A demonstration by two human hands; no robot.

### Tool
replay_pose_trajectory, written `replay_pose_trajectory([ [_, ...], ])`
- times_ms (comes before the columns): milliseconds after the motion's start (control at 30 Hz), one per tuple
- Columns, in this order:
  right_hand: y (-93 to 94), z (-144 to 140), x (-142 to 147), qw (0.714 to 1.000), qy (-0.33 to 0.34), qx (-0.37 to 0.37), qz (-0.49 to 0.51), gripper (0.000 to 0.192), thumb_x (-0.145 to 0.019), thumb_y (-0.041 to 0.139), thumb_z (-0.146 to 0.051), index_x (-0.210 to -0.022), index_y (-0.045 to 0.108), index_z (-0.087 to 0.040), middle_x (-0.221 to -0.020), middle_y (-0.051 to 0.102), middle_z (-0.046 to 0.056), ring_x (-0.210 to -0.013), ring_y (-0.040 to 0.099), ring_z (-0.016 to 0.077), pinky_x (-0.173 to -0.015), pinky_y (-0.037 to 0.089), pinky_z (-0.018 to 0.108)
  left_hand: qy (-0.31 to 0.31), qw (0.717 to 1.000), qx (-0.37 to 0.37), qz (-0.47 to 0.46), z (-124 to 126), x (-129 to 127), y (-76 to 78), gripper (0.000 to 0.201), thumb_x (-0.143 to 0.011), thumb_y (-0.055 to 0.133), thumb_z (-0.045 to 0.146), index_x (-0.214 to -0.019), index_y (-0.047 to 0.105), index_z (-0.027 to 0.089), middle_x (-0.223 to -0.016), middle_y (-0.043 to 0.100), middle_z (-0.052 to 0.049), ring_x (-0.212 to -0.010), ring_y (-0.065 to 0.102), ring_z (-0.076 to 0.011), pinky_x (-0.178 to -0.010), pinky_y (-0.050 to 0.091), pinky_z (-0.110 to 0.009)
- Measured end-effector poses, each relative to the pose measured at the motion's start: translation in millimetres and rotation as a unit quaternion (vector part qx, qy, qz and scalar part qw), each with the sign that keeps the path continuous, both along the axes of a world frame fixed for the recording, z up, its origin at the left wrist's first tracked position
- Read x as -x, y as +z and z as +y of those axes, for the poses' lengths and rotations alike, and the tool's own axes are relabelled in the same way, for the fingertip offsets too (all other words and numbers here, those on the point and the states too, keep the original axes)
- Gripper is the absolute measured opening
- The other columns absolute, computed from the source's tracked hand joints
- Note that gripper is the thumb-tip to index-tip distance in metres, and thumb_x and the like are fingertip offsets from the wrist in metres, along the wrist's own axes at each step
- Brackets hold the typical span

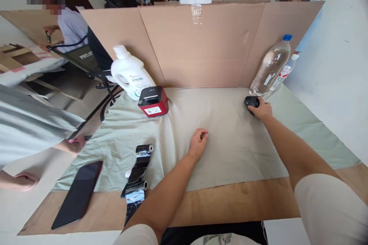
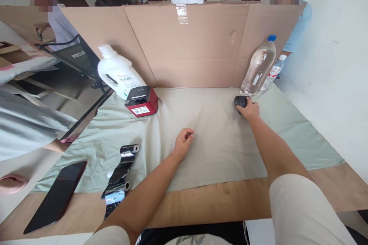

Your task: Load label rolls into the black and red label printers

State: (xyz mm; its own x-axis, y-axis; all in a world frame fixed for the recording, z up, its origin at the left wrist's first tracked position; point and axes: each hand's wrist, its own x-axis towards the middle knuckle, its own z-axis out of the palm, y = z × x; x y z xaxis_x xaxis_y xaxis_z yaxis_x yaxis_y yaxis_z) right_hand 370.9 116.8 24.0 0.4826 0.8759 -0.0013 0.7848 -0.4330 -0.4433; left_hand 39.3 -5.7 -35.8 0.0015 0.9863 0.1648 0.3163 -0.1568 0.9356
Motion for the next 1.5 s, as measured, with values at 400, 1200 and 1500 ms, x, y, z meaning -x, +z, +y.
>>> replay_pose_trajectory([
  [400, -18.3, -152, 191, 0.933, 0.265, -0.166, 0.178, 0.083, -0.077, 0.067, -0.055, -0.149, 0.037, -0.027, -0.131, 0.049, 0.015, -0.126, 0.049, 0.0342, -0.11, 0.039, 0.058, -0.11, 0.92, 0.081, -0.367, -9, -4, 0.0, 0.067, -0.088, 0.053, 0.065, -0.14, 0.044, 0.023, -0.137, 0.056, -0.011, -0.12, 0.057, -0.0257, -0.098, 0.048, -0.039],
  [1200, -54.5, -145, 170, 0.87, 0.247, -0.166, 0.393, 0.075, -0.086, 0.052, -0.067, -0.142, 0.041, -0.018, -0.137, 0.057, 0.015, -0.126, 0.054, 0.0284, -0.11, 0.041, 0.049, -0.213, 0.854, 0.253, -0.401, 7, 23, 10.8, 0.071, -0.076, 0.073, 0.03, -0.14, 0.043, 0.03, -0.09, 0.068, 0.0, -0.07, 0.065, -0.0134, -0.071, 0.053, -0.031],
  [1500, -56.2, -146, 171, 0.857, 0.245, -0.168, 0.421, 0.078, -0.084, 0.056, -0.063, -0.143, 0.035, -0.016, -0.144, 0.047, 0.019, -0.134, 0.046, 0.0303, -0.115, 0.035, 0.053, -0.205, 0.886, 0.217, -0.354, 9, 23, 6.2, 0.066, -0.075, 0.075, 0.034, -0.135, 0.047, 0.029, -0.092, 0.068, 0.0, -0.072, 0.067, -0.0132, -0.072, 0.054, -0.032],
])
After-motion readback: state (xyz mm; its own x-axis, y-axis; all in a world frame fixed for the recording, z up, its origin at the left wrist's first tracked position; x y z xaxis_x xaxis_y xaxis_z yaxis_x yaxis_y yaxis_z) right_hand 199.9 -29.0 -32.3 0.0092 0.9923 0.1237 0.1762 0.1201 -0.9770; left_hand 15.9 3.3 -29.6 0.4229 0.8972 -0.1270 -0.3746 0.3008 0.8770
